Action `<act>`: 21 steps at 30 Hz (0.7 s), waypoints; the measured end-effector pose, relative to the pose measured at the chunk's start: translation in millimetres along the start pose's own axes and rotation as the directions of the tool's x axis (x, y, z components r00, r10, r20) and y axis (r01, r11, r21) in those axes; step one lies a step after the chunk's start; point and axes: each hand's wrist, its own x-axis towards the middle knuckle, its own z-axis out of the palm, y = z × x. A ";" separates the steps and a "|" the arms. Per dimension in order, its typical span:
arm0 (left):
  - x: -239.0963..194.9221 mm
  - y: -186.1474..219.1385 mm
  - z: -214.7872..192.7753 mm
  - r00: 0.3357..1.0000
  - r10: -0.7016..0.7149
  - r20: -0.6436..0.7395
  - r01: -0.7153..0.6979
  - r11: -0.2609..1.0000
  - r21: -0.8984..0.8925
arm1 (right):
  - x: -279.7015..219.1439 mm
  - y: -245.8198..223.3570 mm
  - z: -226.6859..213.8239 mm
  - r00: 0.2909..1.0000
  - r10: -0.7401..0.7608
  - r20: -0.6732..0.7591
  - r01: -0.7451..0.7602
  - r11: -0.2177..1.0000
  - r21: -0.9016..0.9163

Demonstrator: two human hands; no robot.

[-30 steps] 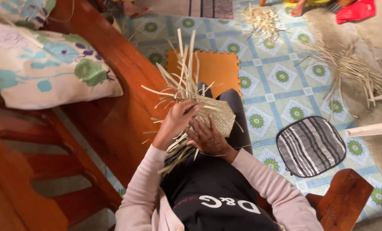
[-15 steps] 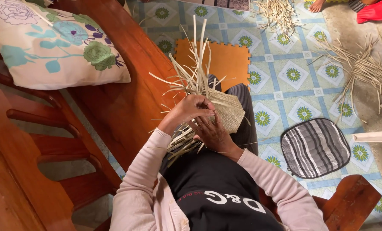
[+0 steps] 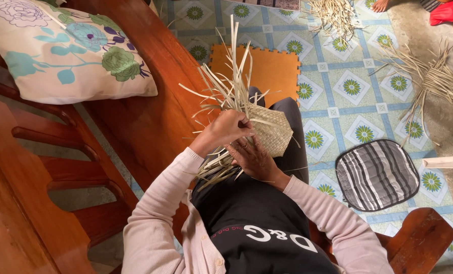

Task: Finishing a hand-woven basket by tucking in the loose fiber ends to secure the edges.

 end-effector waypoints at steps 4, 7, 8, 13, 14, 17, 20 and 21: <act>-13.3 8.7 5.0 0.992 0.096 -0.080 -0.091 0.994 0.059 | -2.8 -0.3 3.2 1.000 0.012 0.010 -0.013 1.000 0.022; -30.2 14.5 2.0 0.975 0.212 -0.060 -0.188 0.941 0.280 | -8.7 -3.3 13.9 1.000 0.013 0.001 -0.013 0.999 0.053; -28.2 6.9 6.6 0.977 0.205 -0.056 -0.185 0.950 0.252 | -10.6 -4.1 16.6 1.000 0.003 -0.007 -0.002 0.998 0.060; -8.6 -32.8 26.5 0.997 0.067 -0.023 -0.066 0.997 0.028 | 9.6 0.1 -12.7 0.999 -0.018 -0.037 0.019 0.999 0.039; -3.2 -40.9 26.1 0.998 -0.036 -0.042 0.032 0.995 -0.090 | 8.2 0.5 -11.2 0.999 -0.020 -0.037 0.020 1.000 -0.003; -7.4 -29.0 14.1 0.997 -0.073 -0.038 0.060 0.959 -0.278 | 5.2 -0.5 -7.5 0.999 -0.018 -0.030 0.016 0.999 -0.042; -18.5 -8.3 -1.5 0.999 0.017 -0.029 -0.027 0.919 -0.394 | 7.6 -0.8 -7.0 0.999 -0.020 -0.034 0.019 0.999 -0.039; -21.1 -2.6 -5.3 0.999 0.044 -0.022 -0.049 0.896 -0.441 | 8.3 -0.4 -7.7 0.999 -0.024 -0.038 0.023 0.999 -0.042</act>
